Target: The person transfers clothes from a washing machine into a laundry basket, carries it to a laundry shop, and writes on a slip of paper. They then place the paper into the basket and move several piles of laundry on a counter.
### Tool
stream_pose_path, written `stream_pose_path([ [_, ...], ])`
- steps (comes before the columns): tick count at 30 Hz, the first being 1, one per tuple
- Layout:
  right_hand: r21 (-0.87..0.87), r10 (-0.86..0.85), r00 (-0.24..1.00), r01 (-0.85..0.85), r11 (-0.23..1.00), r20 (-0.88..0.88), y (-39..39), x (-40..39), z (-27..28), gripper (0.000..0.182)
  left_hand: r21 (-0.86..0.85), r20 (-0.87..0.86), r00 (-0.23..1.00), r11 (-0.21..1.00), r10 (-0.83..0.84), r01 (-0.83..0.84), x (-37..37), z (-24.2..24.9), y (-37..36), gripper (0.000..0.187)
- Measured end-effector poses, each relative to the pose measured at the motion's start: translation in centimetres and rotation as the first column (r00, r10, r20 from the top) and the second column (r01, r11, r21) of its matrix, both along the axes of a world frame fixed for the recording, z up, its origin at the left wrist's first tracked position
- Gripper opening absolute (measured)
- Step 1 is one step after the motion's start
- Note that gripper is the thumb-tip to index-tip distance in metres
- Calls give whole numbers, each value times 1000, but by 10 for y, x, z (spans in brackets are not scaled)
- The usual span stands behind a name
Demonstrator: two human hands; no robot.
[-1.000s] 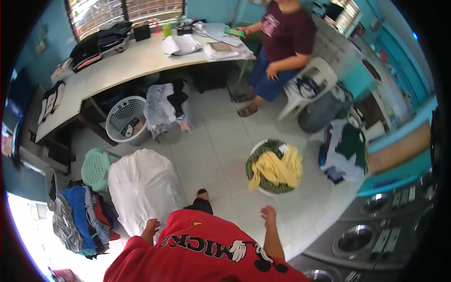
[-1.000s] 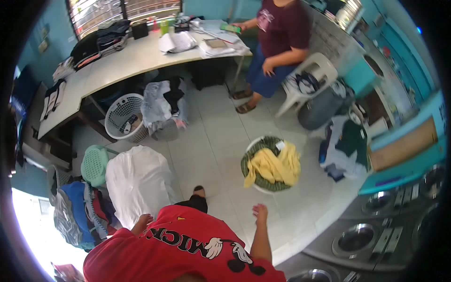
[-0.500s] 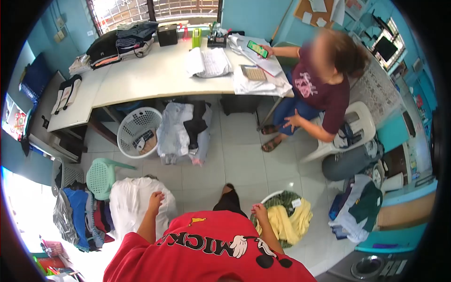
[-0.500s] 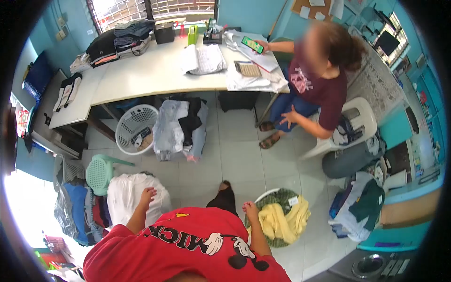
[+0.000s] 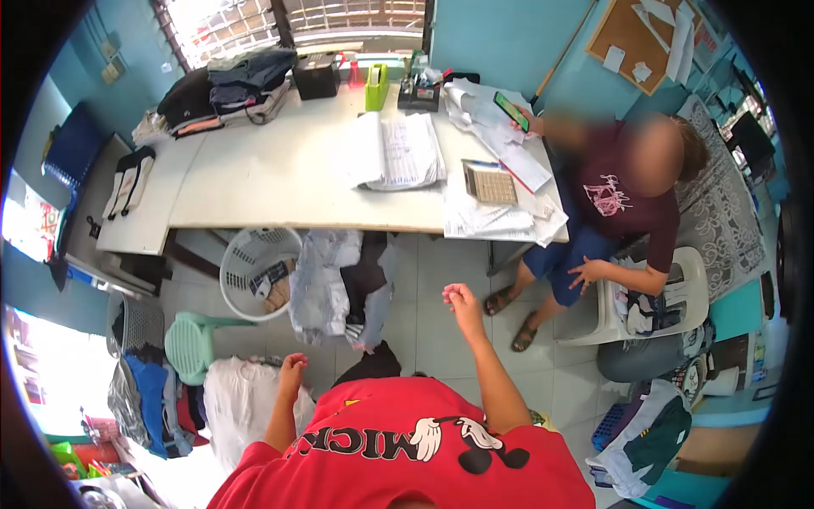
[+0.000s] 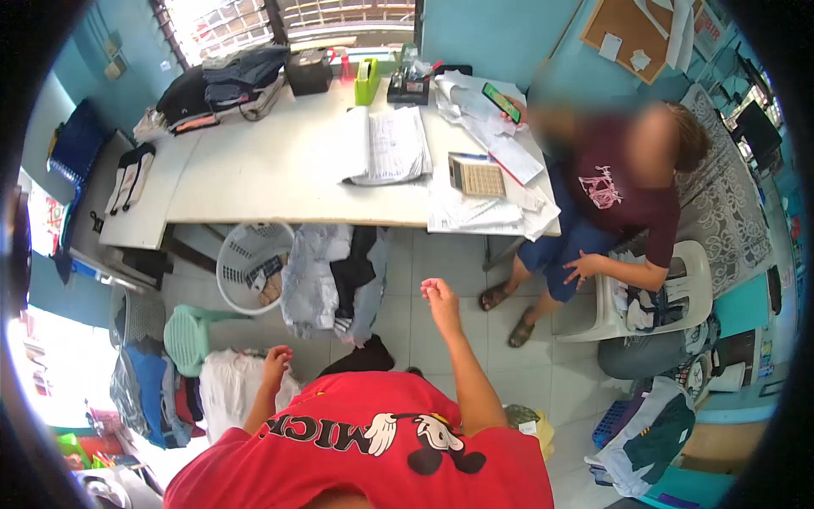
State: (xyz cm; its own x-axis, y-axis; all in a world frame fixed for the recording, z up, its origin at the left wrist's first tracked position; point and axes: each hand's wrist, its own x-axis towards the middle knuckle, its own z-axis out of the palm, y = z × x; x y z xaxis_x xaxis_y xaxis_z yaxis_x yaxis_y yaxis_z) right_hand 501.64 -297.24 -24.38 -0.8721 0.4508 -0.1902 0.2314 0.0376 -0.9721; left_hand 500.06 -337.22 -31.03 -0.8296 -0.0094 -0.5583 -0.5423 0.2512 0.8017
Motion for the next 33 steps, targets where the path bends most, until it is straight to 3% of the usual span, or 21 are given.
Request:
stream_pose_path([
  [3,18,-28,993,30,999,-110,-4,-42,3,16,45,-112,992,998,54,-49,-56,-8,9,21],
  [5,-74,-82,993,76,994,-85,-9,-67,12,16,62,-205,976,996,77,-66,-105,2,25,19],
  [8,-32,-38,997,36,999,-71,0,-109,13,17,126,-384,922,992,52,-3,-175,11,50,19],
  [13,-18,-45,989,43,999,-138,12,-178,39,16,155,-488,873,983,-14,102,-278,26,95,20],
  [17,-78,23,987,-36,996,-158,19,-239,45,16,109,-541,841,990,-18,92,-331,32,122,22],
  [19,-12,100,979,-104,995,-177,28,-276,49,15,-82,-575,813,995,-87,49,-358,31,128,21],
  [21,23,103,972,-101,995,-210,41,-314,44,14,-166,-559,818,985,-135,49,-381,26,126,23],
  [23,146,121,961,-86,986,-249,59,-352,51,13,-543,-595,742,835,-309,-88,-402,16,124,26],
  [25,151,123,969,-92,984,-212,77,-392,62,13,-610,-489,829,786,-269,-105,-417,18,134,32],
  [27,250,140,976,-94,964,-170,104,-436,58,12,-845,-370,917,463,-147,-267,-417,11,148,38],
  [28,230,123,981,-87,969,-150,117,-457,62,12,-852,-347,928,460,-135,-252,-415,5,152,38],
  [30,236,89,984,-52,970,-152,139,-495,77,12,-870,-440,875,337,-201,-359,-414,-3,160,43],
  [33,219,61,979,-18,976,-192,167,-545,98,13,-890,-388,911,316,-140,-330,-417,12,172,42],
])
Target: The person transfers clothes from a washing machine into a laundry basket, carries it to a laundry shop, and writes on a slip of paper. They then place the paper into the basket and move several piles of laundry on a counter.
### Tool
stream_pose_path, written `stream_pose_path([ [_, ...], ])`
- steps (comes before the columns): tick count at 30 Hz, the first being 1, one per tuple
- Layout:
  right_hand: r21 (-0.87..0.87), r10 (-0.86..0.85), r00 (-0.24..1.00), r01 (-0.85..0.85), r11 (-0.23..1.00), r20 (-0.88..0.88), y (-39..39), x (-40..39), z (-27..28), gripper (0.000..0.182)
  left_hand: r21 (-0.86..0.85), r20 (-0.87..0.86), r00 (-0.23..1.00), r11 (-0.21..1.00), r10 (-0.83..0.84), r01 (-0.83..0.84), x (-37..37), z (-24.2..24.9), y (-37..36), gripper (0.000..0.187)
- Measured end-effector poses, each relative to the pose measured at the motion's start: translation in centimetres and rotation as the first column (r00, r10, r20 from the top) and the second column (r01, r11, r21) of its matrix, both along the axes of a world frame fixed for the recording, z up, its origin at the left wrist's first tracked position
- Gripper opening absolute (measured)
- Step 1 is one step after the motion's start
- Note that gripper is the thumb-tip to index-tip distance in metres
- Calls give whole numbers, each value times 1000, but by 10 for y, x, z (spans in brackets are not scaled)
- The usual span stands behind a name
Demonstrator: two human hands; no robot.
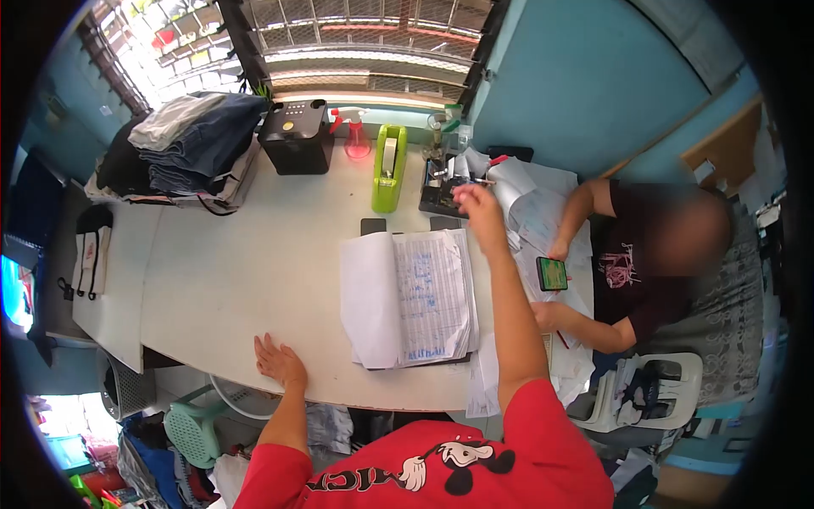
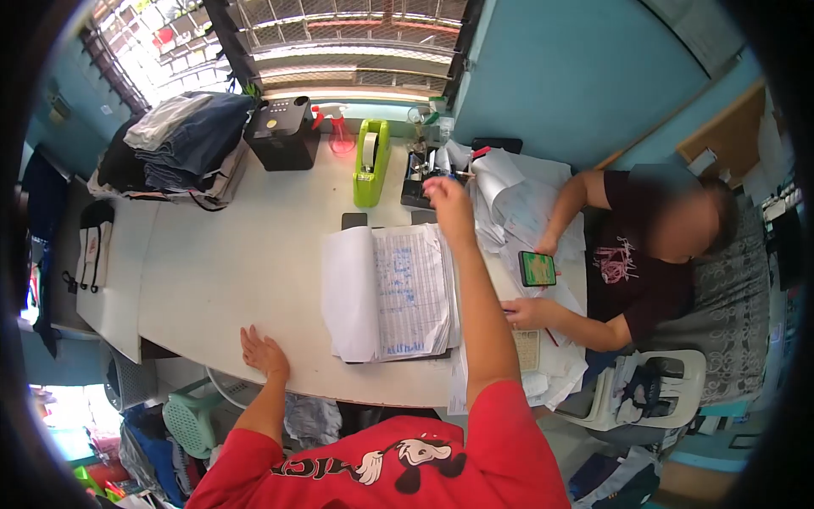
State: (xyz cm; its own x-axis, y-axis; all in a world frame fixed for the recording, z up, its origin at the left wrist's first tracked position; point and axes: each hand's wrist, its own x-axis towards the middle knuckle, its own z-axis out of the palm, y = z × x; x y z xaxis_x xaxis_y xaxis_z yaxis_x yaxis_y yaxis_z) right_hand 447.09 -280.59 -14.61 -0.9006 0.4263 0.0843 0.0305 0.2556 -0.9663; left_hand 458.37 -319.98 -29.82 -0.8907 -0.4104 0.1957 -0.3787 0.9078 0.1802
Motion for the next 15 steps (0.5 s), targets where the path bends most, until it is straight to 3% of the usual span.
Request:
stream_pose_path([
  [2,188,-92,994,80,979,52,20,-33,3,13,15,17,1000,1000,0,0,-1,4,1,42],
  [7,232,-110,986,79,969,124,78,-126,-37,15,18,64,998,1000,9,-10,-4,5,1,44],
  [8,320,-151,967,79,944,208,87,-140,-50,14,24,61,998,1000,2,-4,-4,6,1,44],
  [12,694,-352,772,-155,703,529,99,-171,-80,26,1,95,995,1000,9,-9,-6,3,-1,43],
  [15,659,-431,683,-100,745,590,88,-163,-72,26,6,114,993,1000,4,-4,-7,6,-1,43],
])
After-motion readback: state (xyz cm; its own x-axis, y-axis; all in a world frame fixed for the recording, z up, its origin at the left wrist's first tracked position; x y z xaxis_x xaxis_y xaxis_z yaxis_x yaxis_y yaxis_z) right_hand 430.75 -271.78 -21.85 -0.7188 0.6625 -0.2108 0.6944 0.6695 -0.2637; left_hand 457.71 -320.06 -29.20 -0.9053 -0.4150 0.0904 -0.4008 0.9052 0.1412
